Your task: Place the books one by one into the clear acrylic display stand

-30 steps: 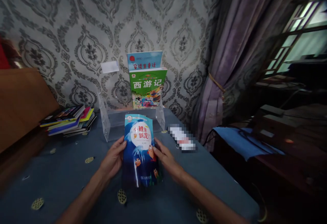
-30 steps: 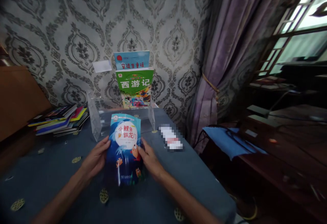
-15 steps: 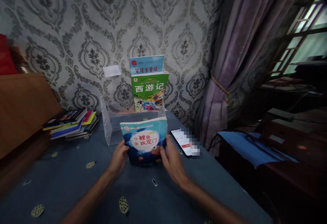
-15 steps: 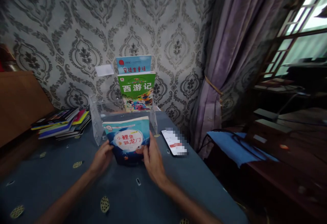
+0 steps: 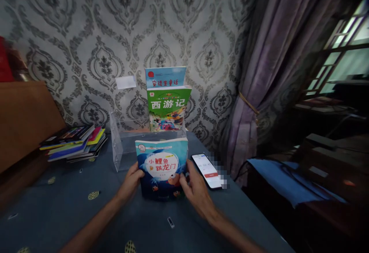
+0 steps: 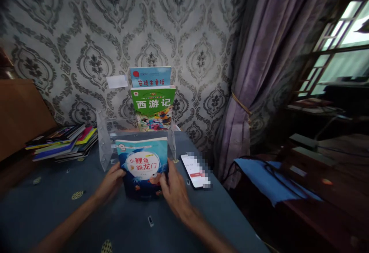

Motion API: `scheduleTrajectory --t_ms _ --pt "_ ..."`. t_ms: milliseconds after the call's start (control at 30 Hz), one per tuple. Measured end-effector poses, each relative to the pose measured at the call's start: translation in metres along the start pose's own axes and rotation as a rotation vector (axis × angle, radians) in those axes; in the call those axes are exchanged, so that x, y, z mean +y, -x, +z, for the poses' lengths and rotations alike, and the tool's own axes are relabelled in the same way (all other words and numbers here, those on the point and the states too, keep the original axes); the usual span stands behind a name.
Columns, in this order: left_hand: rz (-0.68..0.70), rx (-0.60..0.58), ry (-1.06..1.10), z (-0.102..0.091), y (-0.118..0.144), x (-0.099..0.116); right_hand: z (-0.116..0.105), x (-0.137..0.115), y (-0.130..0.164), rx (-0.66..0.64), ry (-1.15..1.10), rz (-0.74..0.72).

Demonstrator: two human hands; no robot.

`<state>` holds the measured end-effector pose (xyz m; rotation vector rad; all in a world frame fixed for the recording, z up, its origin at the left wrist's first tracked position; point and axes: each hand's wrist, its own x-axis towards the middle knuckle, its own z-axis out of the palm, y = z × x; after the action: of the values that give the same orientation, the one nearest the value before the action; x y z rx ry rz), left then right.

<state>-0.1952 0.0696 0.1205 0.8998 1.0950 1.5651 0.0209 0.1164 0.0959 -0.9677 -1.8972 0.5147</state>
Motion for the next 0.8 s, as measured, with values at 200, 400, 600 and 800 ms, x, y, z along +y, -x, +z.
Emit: scheduleTrajectory --t_ms 200,400,600,800 --pt "0.124 -0.066 -0.151 0.010 -0.022 0.014 -0.005 0.000 -0.028 0.023 -0.120 0.016" --pt "0.363 -0.092 -0.286 0.028 -0.069 0.051 -0.028 -0.006 -0.095 0.087 -0.047 -0.115" --pt "0.737 -0.170 -0.397 0.058 -0.128 0.134 -0.061 -0.035 -0.191 0.264 -0.034 -0.373" --pt "0.915 -0.208 -0.512 0.061 -0.151 0.150 -0.055 -0.023 -0.221 0.327 -0.074 -0.467"
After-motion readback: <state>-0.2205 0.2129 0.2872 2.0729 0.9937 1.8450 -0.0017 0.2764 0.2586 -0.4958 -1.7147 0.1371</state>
